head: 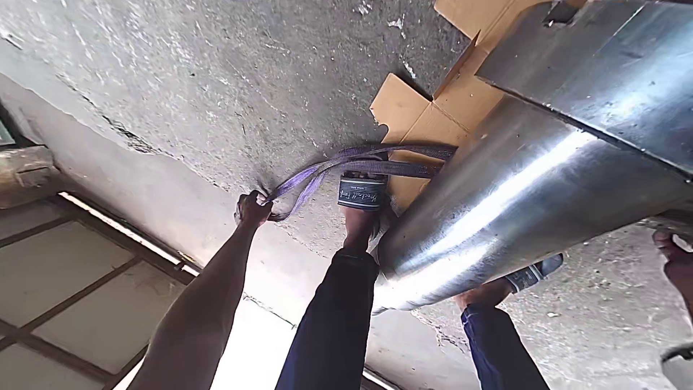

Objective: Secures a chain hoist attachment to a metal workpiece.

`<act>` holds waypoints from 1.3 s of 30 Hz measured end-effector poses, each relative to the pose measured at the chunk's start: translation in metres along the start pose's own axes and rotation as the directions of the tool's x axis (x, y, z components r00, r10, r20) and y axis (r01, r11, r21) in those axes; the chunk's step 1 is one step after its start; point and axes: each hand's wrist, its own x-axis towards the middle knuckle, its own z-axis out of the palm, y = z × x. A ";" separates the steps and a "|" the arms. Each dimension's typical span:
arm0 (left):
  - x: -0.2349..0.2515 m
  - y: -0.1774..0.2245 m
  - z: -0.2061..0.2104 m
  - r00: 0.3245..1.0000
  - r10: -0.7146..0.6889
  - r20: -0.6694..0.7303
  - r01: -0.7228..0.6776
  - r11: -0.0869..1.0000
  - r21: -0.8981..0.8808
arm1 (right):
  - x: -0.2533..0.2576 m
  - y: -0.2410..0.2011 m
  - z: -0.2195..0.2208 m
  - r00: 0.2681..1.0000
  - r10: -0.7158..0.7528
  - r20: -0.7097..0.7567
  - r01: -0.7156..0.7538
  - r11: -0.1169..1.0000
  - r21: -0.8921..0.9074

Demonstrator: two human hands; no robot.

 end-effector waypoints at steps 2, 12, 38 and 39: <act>-0.001 0.008 0.010 0.998 0.056 -0.009 -0.056 0.997 0.056 | -0.004 0.001 -0.040 0.999 0.038 0.024 -0.035 0.993 -0.113; -0.099 0.147 -0.158 0.864 0.308 -0.399 -0.499 0.406 -0.766 | -0.095 -0.111 -0.116 0.882 0.135 -0.452 0.102 0.882 0.461; -0.428 0.282 -0.192 0.690 0.621 0.372 0.336 0.180 -0.925 | -0.291 -0.337 0.014 0.966 -0.082 0.245 0.076 0.997 0.036; -0.429 0.283 -0.195 0.661 0.637 0.396 0.384 0.166 -0.908 | -0.291 -0.334 0.014 0.960 -0.080 0.268 0.071 0.996 0.046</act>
